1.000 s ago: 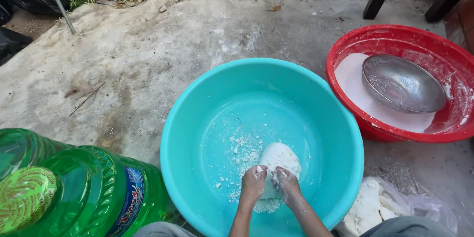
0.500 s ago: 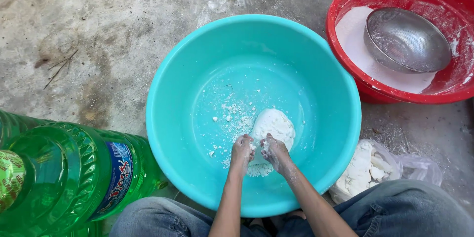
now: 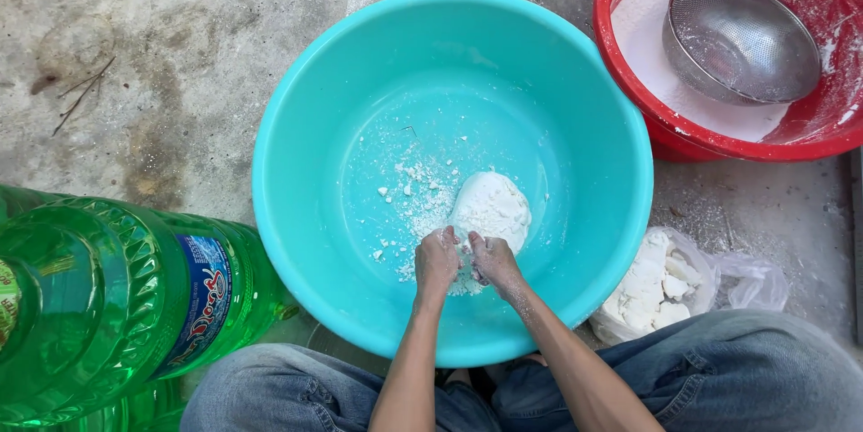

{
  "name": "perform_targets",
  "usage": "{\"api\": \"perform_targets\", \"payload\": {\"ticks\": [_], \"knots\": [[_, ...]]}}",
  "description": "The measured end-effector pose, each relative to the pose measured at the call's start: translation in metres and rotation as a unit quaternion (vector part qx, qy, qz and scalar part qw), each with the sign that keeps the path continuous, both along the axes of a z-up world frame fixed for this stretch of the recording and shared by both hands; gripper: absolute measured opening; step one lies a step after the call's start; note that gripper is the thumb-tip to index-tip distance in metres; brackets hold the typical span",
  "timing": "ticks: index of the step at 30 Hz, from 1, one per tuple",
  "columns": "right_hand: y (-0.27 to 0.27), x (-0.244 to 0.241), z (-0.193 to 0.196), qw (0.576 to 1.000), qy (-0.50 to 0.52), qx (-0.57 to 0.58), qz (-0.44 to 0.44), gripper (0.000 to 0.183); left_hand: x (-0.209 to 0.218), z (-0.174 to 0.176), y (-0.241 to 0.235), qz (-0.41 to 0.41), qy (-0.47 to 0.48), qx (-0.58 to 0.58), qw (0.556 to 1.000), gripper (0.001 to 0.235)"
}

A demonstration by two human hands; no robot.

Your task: The person sits on the ground and kneads a large white dough mass in a teal plastic basin, pressing and folding it with both hands. They break off smaller pieces, coat them in white powder in the basin, and set broken chunks on a plastic bag beside them.

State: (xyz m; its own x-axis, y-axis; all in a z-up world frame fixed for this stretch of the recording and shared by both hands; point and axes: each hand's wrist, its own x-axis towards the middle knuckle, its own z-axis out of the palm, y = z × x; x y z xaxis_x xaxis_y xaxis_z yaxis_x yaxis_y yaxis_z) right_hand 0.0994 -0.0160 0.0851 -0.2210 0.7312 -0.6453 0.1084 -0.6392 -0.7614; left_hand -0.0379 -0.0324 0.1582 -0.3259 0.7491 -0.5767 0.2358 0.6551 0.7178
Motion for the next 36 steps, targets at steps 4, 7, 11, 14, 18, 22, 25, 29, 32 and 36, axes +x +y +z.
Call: {"api": "perform_targets", "payload": {"ticks": [4, 7, 11, 14, 18, 22, 25, 29, 32, 36], "knots": [[-0.003, 0.003, 0.013, 0.996, -0.084, -0.002, -0.017, 0.058, 0.008, -0.038, 0.0, -0.034, 0.163, 0.094, 0.982, 0.038], [-0.006, 0.007, -0.016, 0.999, -0.022, -0.026, -0.018, 0.051, 0.005, -0.03, 0.001, 0.003, 0.064, 0.156, 0.986, 0.025], [0.006, 0.001, -0.005, 0.988, 0.15, -0.045, 0.002, 0.026, -0.007, -0.031, 0.001, 0.059, -0.108, 0.161, 0.979, 0.021], [0.007, -0.004, 0.016, 0.987, 0.148, -0.055, -0.015, 0.022, -0.015, -0.056, -0.004, -0.049, 0.084, 0.183, 0.978, 0.015], [0.003, 0.003, -0.025, 0.997, -0.022, 0.046, 0.05, 0.032, -0.006, 0.005, 0.0, -0.04, -0.007, 0.026, 0.999, 0.023], [0.004, -0.002, 0.014, 0.927, -0.271, 0.216, 0.139, 0.044, -0.009, -0.046, -0.005, -0.086, 0.159, 0.022, 0.983, 0.037], [0.005, -0.003, 0.024, 0.927, -0.278, 0.209, 0.14, 0.044, -0.012, -0.059, -0.004, -0.099, 0.151, 0.017, 0.983, 0.023], [0.009, 0.01, 0.003, 0.937, -0.222, 0.251, 0.102, 0.032, -0.011, -0.095, -0.015, -0.109, 0.099, 0.141, 0.979, 0.077], [0.013, 0.015, 0.02, 0.909, -0.274, 0.305, 0.077, 0.047, -0.001, -0.066, -0.011, -0.185, 0.096, 0.136, 0.969, 0.11], [0.015, 0.025, 0.049, 0.818, -0.439, 0.367, 0.053, 0.089, 0.031, -0.014, -0.007, -0.301, 0.134, -0.025, 0.944, 0.141]]}}
